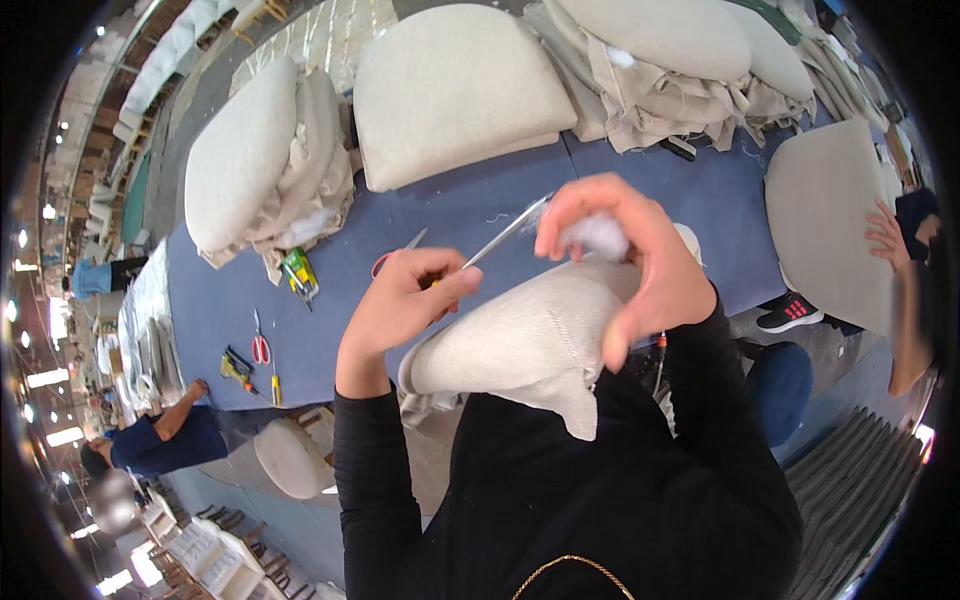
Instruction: The person covers a foam cushion with fabric, using a staple gun to secure the material to the underside. They use a screwdriver to tuck and smooth the fabric into the edges and corners, then trim excess material with scissors. The process is repeated for multiple cushions on a workbench.
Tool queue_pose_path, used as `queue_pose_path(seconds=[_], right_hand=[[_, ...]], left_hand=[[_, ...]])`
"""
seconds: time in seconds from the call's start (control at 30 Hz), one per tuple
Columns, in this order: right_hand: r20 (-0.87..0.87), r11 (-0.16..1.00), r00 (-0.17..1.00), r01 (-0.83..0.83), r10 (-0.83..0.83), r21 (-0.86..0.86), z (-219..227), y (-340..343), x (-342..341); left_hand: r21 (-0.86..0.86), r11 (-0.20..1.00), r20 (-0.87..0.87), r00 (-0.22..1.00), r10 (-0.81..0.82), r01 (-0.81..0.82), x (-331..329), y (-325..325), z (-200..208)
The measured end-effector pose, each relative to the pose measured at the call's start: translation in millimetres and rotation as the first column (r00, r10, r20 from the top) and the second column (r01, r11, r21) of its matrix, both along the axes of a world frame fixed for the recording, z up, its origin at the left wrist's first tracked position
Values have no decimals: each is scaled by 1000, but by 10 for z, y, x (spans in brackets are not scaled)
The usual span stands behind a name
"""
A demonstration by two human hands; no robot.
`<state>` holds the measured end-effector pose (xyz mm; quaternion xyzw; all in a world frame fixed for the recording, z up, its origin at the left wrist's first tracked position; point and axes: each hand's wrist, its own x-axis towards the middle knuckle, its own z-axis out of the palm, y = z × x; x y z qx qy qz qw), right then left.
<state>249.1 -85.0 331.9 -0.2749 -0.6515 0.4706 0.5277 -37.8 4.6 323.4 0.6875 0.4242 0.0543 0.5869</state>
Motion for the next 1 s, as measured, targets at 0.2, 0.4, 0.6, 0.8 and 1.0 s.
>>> queue_pose_path(seconds=[0.2, 0.4, 0.6, 0.8, 1.0], right_hand=[[-297, 959, 944, 60, -145, -278, 121, -163, -49], [-198, 828, 826, 448, -527, -337, -76, 31, -4], [-150, 818, 852, 411, -502, -403, -51, 148, 132], [47, 860, 886, 459, -460, -222, -133, 169, 15], [26, 807, 866, 476, -499, -349, -170, 39, 27]], left_hand=[[151, 988, 579, 814, -53, -43, 766, 81, 300], [397, 917, 241, 959, -149, 43, 1029, -51, 436], [553, 798, 293, 953, 84, -240, 1313, -182, 426], [598, 793, 236, 971, -35, -117, 1260, -105, 230], [232, 968, 499, 866, -32, -98, 964, -176, 150]])
